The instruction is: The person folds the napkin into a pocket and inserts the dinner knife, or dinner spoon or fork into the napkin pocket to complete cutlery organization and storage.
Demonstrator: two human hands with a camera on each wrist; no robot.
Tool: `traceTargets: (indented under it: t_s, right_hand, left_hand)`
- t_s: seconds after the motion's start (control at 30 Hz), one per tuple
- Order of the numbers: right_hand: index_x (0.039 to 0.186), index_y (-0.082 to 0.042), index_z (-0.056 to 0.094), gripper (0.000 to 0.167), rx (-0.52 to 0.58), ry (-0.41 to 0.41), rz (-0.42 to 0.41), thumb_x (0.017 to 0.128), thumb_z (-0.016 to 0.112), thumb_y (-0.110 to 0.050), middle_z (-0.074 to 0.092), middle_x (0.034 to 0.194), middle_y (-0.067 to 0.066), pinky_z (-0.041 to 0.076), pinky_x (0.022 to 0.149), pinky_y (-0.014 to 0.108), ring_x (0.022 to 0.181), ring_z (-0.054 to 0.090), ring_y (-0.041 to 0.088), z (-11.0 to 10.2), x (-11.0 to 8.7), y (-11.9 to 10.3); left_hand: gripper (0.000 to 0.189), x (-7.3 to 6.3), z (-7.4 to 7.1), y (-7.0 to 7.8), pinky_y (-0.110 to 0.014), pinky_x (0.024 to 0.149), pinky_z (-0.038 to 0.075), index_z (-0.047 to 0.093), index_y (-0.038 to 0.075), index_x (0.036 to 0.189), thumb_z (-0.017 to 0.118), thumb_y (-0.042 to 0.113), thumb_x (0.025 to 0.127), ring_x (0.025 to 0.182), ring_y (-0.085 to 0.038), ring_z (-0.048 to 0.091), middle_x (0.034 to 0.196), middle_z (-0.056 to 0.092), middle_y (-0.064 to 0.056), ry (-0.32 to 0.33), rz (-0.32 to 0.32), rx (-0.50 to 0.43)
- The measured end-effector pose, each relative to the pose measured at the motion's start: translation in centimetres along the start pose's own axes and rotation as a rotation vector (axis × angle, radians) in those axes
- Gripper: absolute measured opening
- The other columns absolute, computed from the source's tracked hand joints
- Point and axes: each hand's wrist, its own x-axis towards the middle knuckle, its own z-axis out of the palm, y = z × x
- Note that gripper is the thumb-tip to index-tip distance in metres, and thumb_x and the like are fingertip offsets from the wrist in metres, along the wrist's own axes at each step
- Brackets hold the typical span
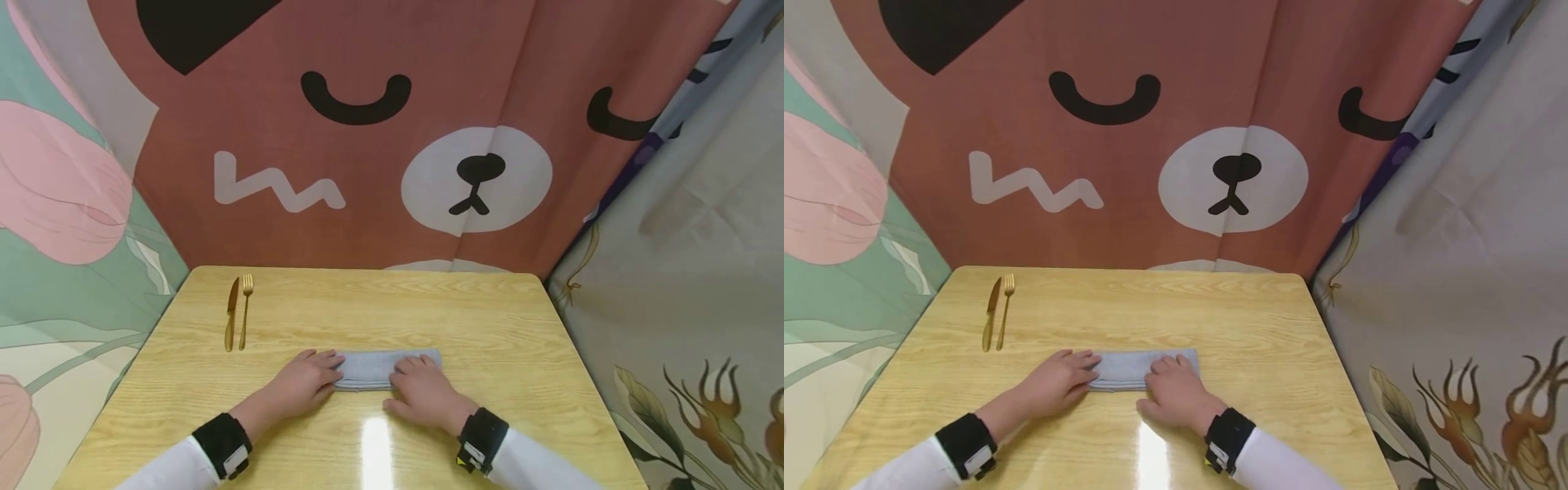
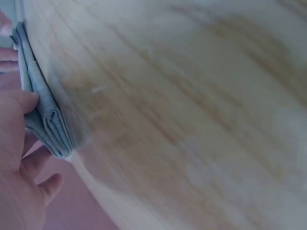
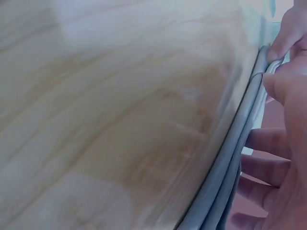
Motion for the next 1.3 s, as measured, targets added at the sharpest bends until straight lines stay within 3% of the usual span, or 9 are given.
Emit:
traceTargets:
  t_s: [0.1, 0.2, 0.33, 0.43, 0.67, 0.83, 1.03, 1.3]
  right_hand:
    - [0.108, -0.018, 0.074, 0.043, 0.014, 0.060, -0.031, 0.099, 0.059, -0.058, 0.065, 0.106, -0.004, 0.052, 0.089, 0.037, 0.099, 0.060, 0.014, 0.0, 1.1, -0.6]
    - [0.110, -0.020, 0.075, 0.039, 0.040, 0.080, -0.066, 0.099, 0.060, -0.054, 0.061, 0.096, -0.008, 0.051, 0.078, 0.029, 0.085, 0.055, 0.008, 0.2, 2.3, -1.1]
    - [0.117, -0.021, 0.074, 0.037, 0.058, 0.091, -0.104, 0.099, 0.062, -0.051, 0.062, 0.098, -0.009, 0.050, 0.077, 0.025, 0.085, 0.056, 0.006, 0.4, 3.8, -1.8]
    - [0.117, -0.023, 0.074, 0.034, 0.063, 0.087, -0.110, 0.099, 0.063, -0.049, 0.064, 0.100, -0.009, 0.051, 0.078, 0.026, 0.089, 0.059, 0.007, 0.5, 4.9, -2.4]
    - [0.105, -0.026, 0.074, 0.023, 0.093, 0.103, -0.080, 0.099, 0.064, -0.046, 0.064, 0.091, -0.012, 0.049, 0.073, 0.025, 0.083, 0.059, 0.006, 1.0, 6.9, -2.7]
    - [0.097, -0.025, 0.071, 0.023, 0.166, 0.122, -0.047, 0.102, 0.061, -0.045, 0.064, 0.086, -0.013, 0.045, 0.068, 0.022, 0.076, 0.055, 0.005, 1.3, 7.8, -2.5]
    - [0.099, -0.024, 0.068, 0.023, 0.203, 0.162, -0.011, 0.104, 0.057, -0.043, 0.061, 0.083, -0.011, 0.043, 0.063, 0.021, 0.071, 0.053, 0.004, 1.4, 8.5, -2.4]
    - [0.105, -0.024, 0.073, 0.012, 0.125, 0.224, 0.052, 0.098, 0.066, -0.030, 0.066, 0.090, -0.009, 0.050, 0.064, 0.025, 0.077, 0.060, 0.007, 1.0, 8.9, -2.3]
  left_hand:
    - [0.023, 0.1, 0.3, -0.1, -0.051, 0.109, 0.048, 0.078, 0.019, 0.116, 0.072, 0.026, 0.096, 0.130, -0.025, 0.063, 0.137, 0.069, -0.004, 0.056, 0.005, 0.015]
    - [0.019, 0.3, 0.5, -0.1, -0.045, 0.102, 0.051, 0.080, 0.020, 0.110, 0.074, 0.026, 0.093, 0.117, -0.020, 0.065, 0.122, 0.071, 0.000, 0.109, 0.021, 0.029]
    - [0.012, 0.5, 0.7, -0.1, -0.038, 0.089, 0.050, 0.080, 0.023, 0.103, 0.075, 0.026, 0.092, 0.099, -0.012, 0.059, 0.104, 0.065, 0.008, 0.155, 0.025, 0.041]
    - [0.009, 0.6, 0.6, -0.1, -0.033, 0.082, 0.045, 0.079, 0.026, 0.100, 0.074, 0.028, 0.093, 0.090, -0.008, 0.052, 0.098, 0.060, 0.012, 0.151, -0.005, 0.045]
    - [0.007, 1.4, 0.2, -0.2, -0.028, 0.077, 0.039, 0.076, 0.029, 0.099, 0.070, 0.032, 0.097, 0.084, -0.006, 0.046, 0.097, 0.058, 0.014, 0.132, -0.083, 0.052]
    - [0.005, 2.0, -0.1, -0.1, -0.026, 0.071, 0.037, 0.074, 0.028, 0.097, 0.071, 0.032, 0.097, 0.080, -0.006, 0.047, 0.094, 0.057, 0.013, 0.174, -0.091, 0.067]
    - [0.005, 2.4, -0.4, -0.1, -0.025, 0.066, 0.045, 0.076, 0.024, 0.097, 0.075, 0.028, 0.094, 0.077, -0.006, 0.053, 0.091, 0.059, 0.010, 0.263, -0.096, 0.060]
    - [0.007, 2.7, -0.8, -0.1, -0.023, 0.065, 0.052, 0.075, 0.021, 0.100, 0.076, 0.024, 0.094, 0.076, -0.003, 0.059, 0.094, 0.062, 0.009, 0.309, -0.122, 0.031]
